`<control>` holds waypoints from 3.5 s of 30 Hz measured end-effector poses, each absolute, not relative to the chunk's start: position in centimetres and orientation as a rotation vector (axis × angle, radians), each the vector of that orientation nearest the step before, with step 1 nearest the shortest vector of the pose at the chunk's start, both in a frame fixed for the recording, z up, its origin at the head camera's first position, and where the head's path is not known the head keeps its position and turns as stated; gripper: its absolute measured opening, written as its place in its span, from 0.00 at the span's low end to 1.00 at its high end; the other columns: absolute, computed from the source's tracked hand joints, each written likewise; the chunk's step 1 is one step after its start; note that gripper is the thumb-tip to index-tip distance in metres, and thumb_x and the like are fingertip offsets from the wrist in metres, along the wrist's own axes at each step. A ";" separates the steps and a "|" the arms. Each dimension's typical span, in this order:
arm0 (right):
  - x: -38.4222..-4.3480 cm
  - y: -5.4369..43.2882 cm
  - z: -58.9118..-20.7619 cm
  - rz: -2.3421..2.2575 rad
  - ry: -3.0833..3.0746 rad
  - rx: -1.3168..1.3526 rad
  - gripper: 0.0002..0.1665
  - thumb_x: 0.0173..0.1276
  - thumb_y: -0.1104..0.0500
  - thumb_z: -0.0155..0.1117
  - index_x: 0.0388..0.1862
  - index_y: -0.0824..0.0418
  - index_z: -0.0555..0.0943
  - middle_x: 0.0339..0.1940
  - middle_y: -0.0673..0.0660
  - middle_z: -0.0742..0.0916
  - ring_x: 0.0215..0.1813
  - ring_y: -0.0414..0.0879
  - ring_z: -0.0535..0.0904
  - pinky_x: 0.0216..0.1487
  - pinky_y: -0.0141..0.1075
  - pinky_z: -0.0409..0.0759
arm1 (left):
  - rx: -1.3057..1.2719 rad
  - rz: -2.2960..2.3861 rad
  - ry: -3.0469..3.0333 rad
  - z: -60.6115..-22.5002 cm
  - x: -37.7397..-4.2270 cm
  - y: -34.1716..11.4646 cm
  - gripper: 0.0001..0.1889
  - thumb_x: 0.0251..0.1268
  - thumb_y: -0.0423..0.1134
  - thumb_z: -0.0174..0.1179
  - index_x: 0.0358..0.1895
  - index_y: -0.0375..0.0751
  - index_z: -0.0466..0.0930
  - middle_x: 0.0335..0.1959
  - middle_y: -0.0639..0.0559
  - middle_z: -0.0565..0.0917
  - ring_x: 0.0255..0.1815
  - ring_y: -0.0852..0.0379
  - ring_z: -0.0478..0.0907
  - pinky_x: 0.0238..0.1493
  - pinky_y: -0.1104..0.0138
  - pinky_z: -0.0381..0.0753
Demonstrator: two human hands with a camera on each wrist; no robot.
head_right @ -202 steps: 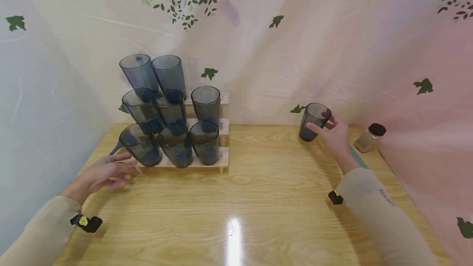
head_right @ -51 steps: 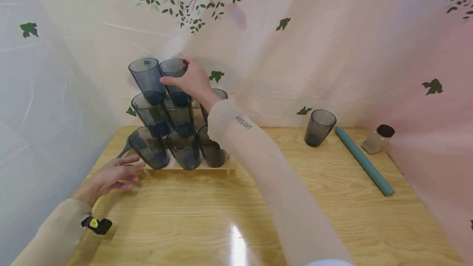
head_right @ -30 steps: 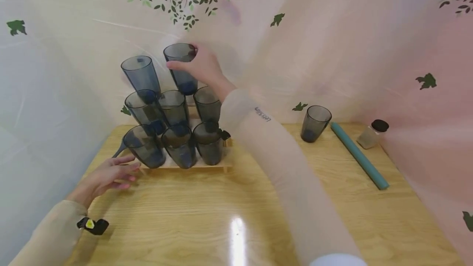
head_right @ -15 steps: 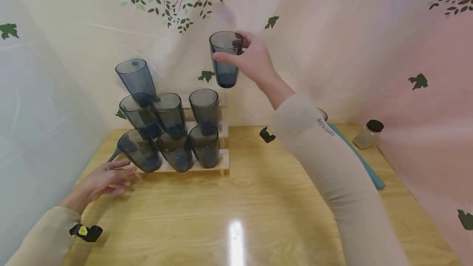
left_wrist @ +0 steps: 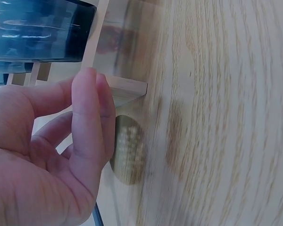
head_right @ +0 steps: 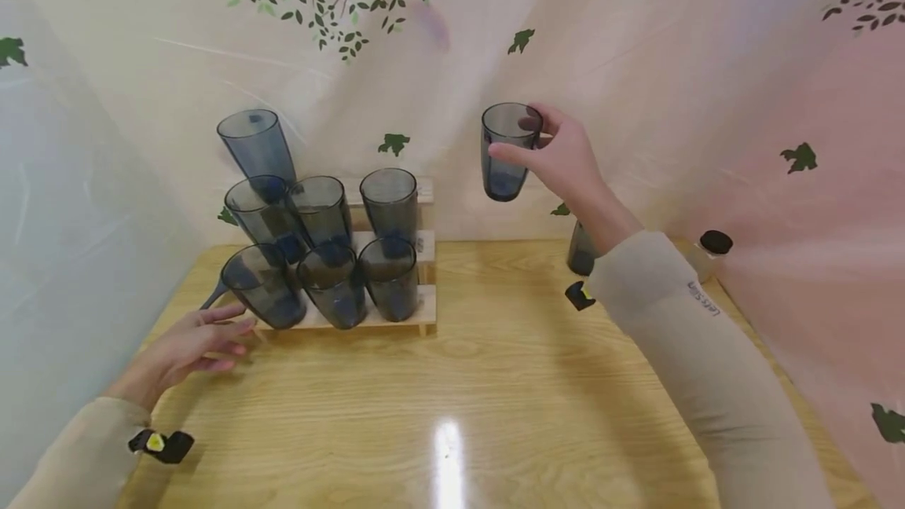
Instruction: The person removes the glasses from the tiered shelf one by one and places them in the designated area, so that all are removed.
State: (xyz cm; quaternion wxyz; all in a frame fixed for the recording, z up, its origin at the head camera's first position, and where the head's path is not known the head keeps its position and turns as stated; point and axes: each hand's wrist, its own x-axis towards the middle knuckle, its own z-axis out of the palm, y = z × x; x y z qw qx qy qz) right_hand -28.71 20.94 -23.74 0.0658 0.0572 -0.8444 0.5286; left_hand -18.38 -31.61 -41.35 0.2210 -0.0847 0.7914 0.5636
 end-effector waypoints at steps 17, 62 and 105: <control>-26.4 25.5 -32.5 1.604 -2.513 0.104 0.60 0.57 0.39 0.79 0.82 0.52 0.60 0.70 0.53 0.77 0.68 0.50 0.73 0.66 0.49 0.73 | -0.233 1.561 2.190 -41.4 -18.1 -31.6 0.44 0.74 0.50 0.62 0.81 0.32 0.49 0.52 0.53 0.84 0.38 0.58 0.83 0.35 0.63 0.87; -28.0 25.8 -42.0 1.523 -2.593 0.043 0.60 0.56 0.36 0.79 0.81 0.54 0.62 0.71 0.57 0.76 0.68 0.60 0.70 0.65 0.57 0.72 | -0.231 1.583 2.181 -41.6 -18.2 -31.5 0.43 0.75 0.49 0.62 0.81 0.32 0.49 0.49 0.54 0.85 0.37 0.59 0.83 0.35 0.62 0.87; -24.2 21.4 -34.5 1.419 -2.356 0.409 0.58 0.68 0.55 0.74 0.85 0.52 0.46 0.82 0.55 0.60 0.81 0.44 0.53 0.78 0.45 0.56 | -0.223 1.603 2.165 -41.9 -18.0 -32.0 0.43 0.75 0.50 0.61 0.81 0.33 0.49 0.50 0.51 0.85 0.38 0.57 0.83 0.36 0.62 0.87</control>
